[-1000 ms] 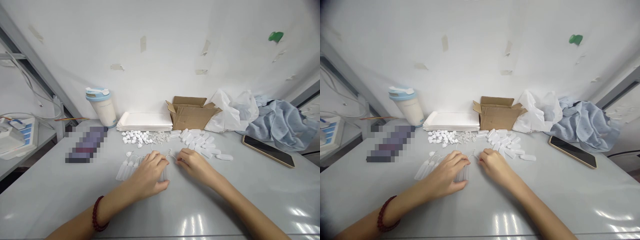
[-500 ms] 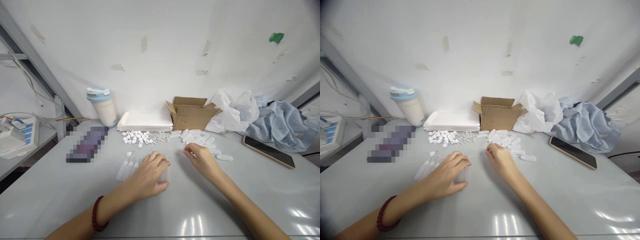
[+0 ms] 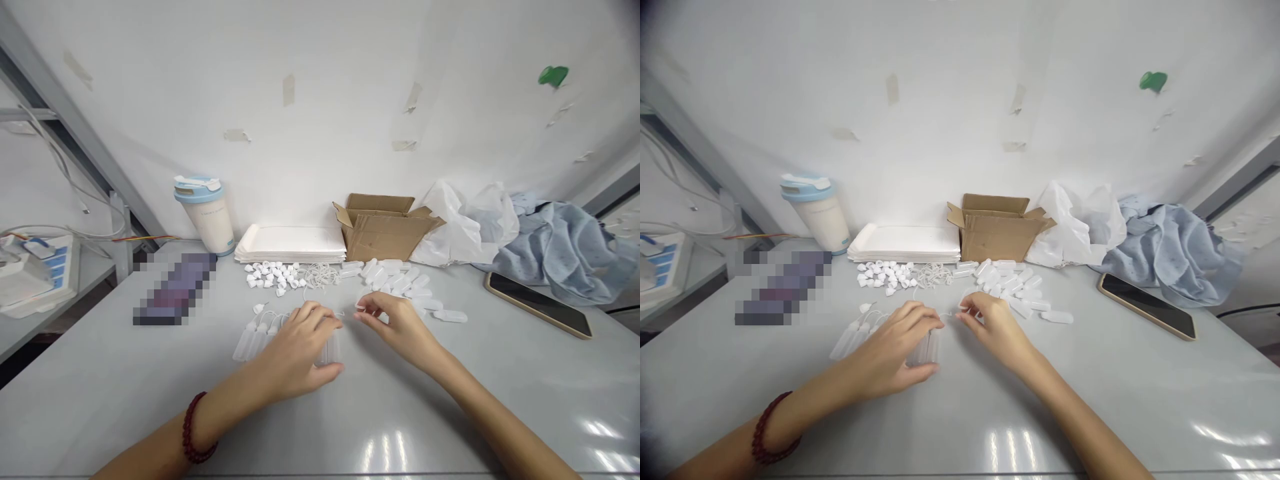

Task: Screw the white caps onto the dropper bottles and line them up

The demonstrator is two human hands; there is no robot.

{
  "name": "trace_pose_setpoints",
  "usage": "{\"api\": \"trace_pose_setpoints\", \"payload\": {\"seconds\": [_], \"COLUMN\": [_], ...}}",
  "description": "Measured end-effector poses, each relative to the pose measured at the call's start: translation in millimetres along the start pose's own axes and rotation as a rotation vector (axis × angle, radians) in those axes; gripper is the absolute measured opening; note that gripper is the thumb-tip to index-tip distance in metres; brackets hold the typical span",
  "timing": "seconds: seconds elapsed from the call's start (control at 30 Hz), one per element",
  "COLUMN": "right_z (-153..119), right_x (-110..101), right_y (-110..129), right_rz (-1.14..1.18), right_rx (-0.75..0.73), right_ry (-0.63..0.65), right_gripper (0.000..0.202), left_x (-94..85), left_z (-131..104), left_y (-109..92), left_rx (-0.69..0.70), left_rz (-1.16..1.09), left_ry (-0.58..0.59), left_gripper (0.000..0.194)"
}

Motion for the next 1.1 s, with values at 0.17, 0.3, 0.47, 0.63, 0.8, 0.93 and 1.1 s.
{"api": "trace_pose_setpoints", "payload": {"seconds": [0.17, 0.3, 0.47, 0.63, 0.8, 0.93, 1.1], "right_z": [-4.2, -9.6, -15.7, -19.8, -17.9, -7.3, 6.6], "right_x": [5.9, 14.5, 23.9, 26.0, 17.7, -6.7, -27.6], "right_y": [16.4, 23.1, 27.5, 33.4, 32.7, 15.6, -24.0], "right_rz": [0.166, 0.279, 0.288, 0.321, 0.206, -0.029, -0.478], "right_rx": [-0.006, -0.014, -0.019, -0.013, -0.097, -0.087, 0.149], "right_ry": [0.128, 0.179, 0.187, 0.161, 0.111, -0.060, -0.068], "right_gripper": [0.014, 0.014, 0.009, 0.004, 0.008, 0.009, 0.005], "left_x": [-13.2, -17.0, -19.1, -22.1, -24.3, -28.1, -31.3], "left_z": [1.9, 1.5, 1.7, 1.1, 0.4, 0.1, -0.4], "left_y": [-3.3, -4.1, -5.8, -5.6, -4.7, -4.0, -3.4], "left_rx": [0.026, 0.058, 0.091, 0.111, 0.098, 0.085, 0.083], "left_rz": [-0.090, -0.149, -0.166, -0.169, -0.191, -0.184, -0.167], "left_ry": [-0.201, -0.322, -0.399, -0.451, -0.475, -0.507, -0.551], "left_gripper": [0.028, 0.018, 0.010, 0.011, 0.010, 0.011, 0.012]}}
Point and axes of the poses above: each hand's wrist, its own z-axis towards the middle knuckle, its own x-axis out of the palm, y = z × x, the point moved 6 cm from there along z, towards the middle knuckle, and after that the axes turned 7 degrees about -y, right-handed, at the moved point
